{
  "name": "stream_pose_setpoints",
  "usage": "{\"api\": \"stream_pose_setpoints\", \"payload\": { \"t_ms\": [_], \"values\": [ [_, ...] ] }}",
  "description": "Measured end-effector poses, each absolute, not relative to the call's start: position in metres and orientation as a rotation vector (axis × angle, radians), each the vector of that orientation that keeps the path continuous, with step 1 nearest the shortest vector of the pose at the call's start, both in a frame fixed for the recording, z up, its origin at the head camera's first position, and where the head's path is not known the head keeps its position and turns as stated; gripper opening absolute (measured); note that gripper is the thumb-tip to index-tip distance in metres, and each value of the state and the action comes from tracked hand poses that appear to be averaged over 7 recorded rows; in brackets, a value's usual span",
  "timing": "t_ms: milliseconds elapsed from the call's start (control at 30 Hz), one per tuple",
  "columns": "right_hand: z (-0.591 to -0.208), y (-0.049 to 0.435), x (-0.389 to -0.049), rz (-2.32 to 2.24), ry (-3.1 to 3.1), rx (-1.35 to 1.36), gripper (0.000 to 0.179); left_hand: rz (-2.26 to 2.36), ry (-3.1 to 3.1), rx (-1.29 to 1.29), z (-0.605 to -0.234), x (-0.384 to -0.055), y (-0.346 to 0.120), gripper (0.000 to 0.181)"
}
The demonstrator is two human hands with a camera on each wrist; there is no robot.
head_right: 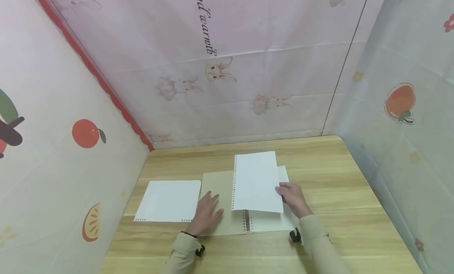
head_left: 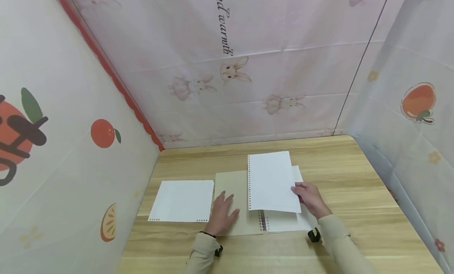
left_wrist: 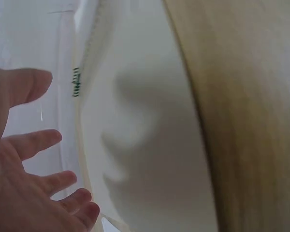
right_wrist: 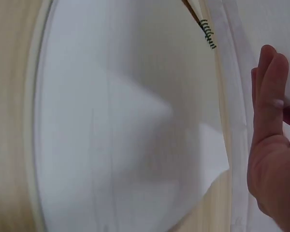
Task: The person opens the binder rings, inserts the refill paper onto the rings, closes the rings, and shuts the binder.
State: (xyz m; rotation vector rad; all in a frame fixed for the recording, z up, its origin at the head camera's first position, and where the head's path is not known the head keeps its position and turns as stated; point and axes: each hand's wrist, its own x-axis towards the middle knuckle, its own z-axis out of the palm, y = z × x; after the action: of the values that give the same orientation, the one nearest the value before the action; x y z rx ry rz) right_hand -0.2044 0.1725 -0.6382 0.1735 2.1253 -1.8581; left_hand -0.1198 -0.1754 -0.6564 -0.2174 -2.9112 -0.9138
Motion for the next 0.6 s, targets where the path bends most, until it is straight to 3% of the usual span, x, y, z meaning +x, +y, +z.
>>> {"api": "stream_pose_setpoints", "payload": {
  "t_ms": [367, 600],
  "values": [
    [-0.647, 0.207, -0.193, -1.822, 2.141, 0.207, 0.06, -0.787, -3.039, -0.293, -0.666, -0.117, -0.167, 0.08],
    [-0.649, 0.219, -0.189, -1.817, 2.126, 0.174, 0.057, -0.736, -3.089, -0.288, -0.671, -0.118, -0.169, 0.085]
  ]
}}
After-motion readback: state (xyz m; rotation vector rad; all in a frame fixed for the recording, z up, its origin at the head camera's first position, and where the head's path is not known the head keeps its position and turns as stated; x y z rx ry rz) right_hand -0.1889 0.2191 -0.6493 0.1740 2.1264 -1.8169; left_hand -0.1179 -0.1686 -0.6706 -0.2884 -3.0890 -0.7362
